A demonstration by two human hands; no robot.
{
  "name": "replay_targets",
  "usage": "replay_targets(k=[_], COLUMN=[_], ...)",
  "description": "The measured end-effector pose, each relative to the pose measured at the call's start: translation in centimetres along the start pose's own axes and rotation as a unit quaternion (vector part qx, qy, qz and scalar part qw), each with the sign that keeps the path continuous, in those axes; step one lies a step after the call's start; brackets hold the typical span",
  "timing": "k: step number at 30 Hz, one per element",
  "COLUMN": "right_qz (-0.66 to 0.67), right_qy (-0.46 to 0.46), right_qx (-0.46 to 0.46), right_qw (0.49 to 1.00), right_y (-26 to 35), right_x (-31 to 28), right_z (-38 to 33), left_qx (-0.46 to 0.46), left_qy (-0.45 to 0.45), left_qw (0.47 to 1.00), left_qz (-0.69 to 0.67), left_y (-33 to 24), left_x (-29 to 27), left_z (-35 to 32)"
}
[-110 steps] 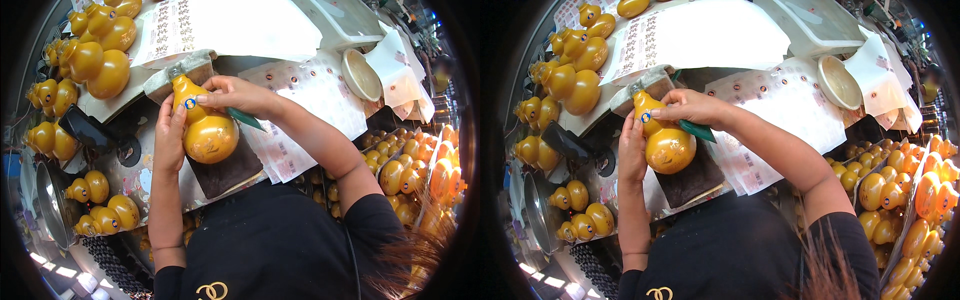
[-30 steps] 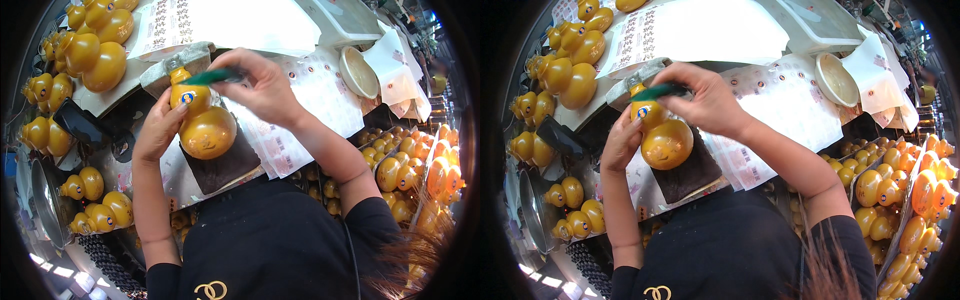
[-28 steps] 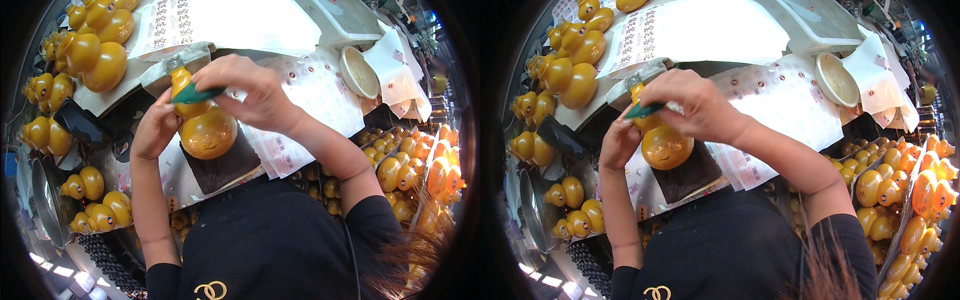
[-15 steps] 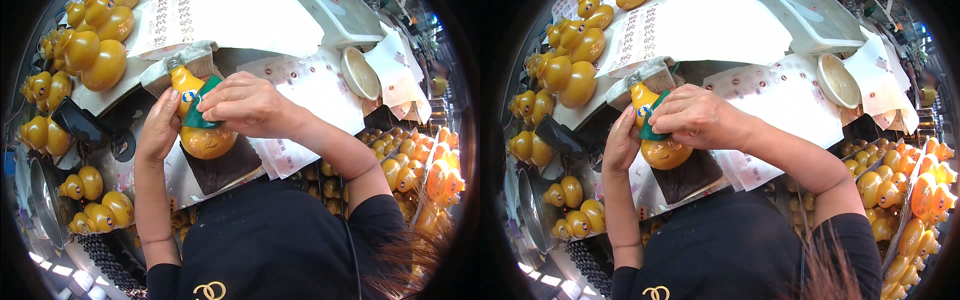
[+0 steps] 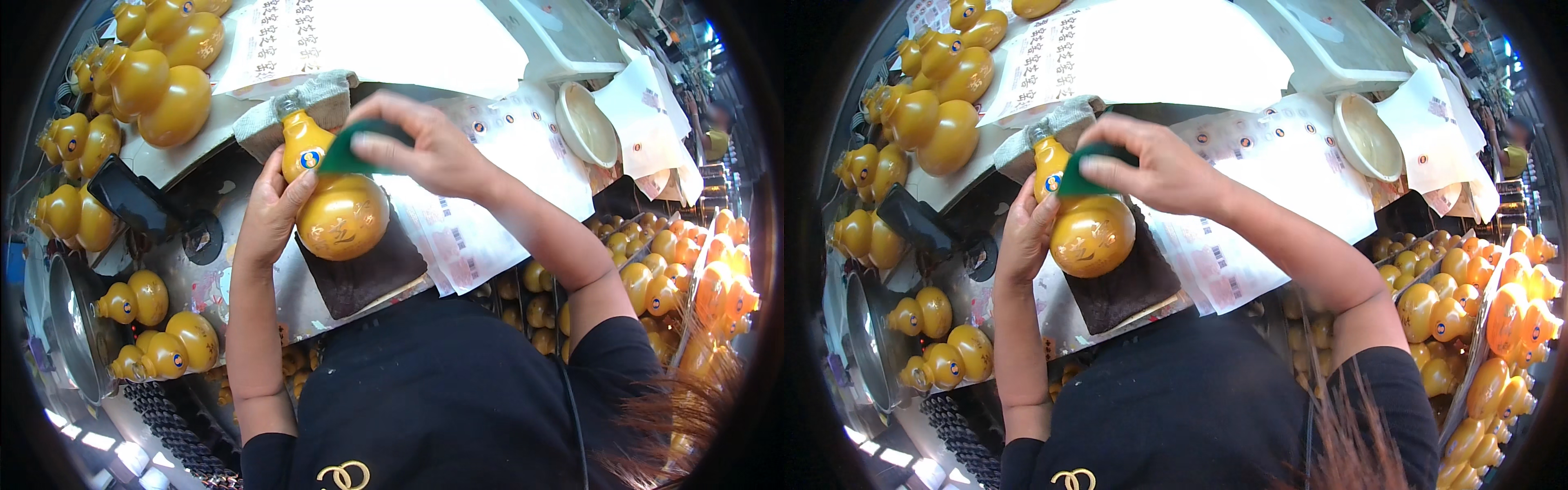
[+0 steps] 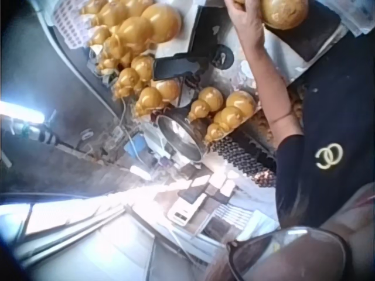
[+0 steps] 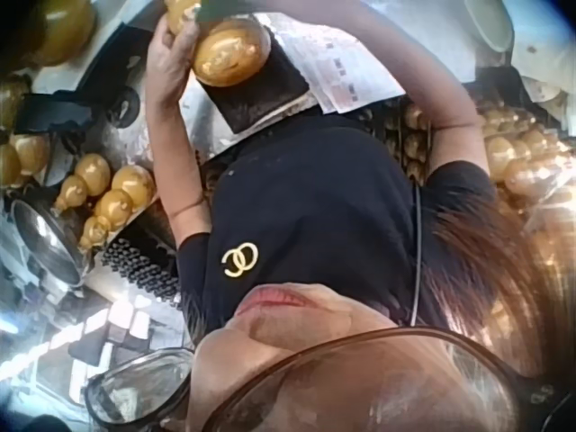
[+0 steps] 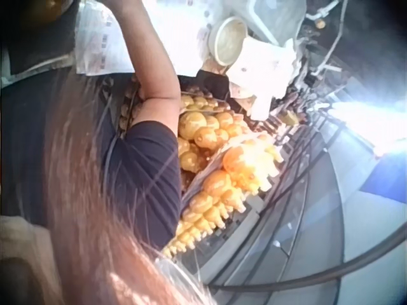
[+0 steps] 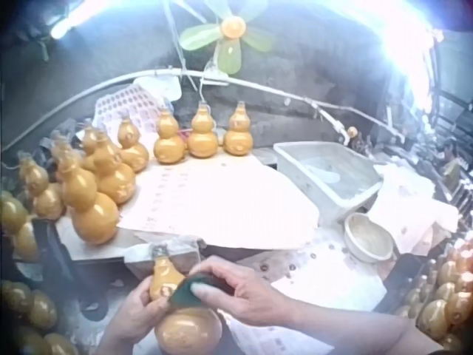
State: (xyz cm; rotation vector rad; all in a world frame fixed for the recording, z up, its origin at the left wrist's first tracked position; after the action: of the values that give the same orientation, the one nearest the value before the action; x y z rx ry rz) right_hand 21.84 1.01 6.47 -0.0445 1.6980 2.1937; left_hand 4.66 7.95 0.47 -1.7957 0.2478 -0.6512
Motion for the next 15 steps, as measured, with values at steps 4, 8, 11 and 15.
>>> replay_targets(k=[4, 8, 11, 15], right_qz=[-0.133, -0.211, -0.22, -0.139], right_qy=[-0.013, -0.035, -0.109, -0.161], right_qx=[-0.144, -0.138, -0.15, -0.087], right_qw=[0.98, 0.967, 0.958, 0.973], right_y=[2.3, 0.6, 0.4, 0.9], right_x=[1.4, 2.3, 1.6, 1.2], right_z=[2.6, 4.3, 4.1, 1.9], left_qx=[0.009, 0.008, -0.016, -0.022], left_qy=[-0.001, 0.001, -0.009, -0.042], left_qw=[1.0, 1.0, 0.999, 0.998], left_qz=[0.009, 0.01, -0.028, -0.047], left_y=[0.1, 0.1, -0.1, 0.1], left_x=[0.0, -0.1, 0.5, 0.6], left_z=[0.0, 0.1, -0.1, 0.2])
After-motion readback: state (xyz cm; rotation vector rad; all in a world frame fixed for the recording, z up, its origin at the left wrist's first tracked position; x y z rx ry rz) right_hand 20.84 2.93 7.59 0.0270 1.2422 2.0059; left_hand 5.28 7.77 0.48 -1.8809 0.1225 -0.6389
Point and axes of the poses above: each hand's wrist, its own z-axis towards the middle knuckle, its own x-axis out of the palm, y = z × x, the point moved 5 cm from there along z, towards the middle knuckle, and after that the axes turned 14 degrees about -y, right-handed, at the moved point
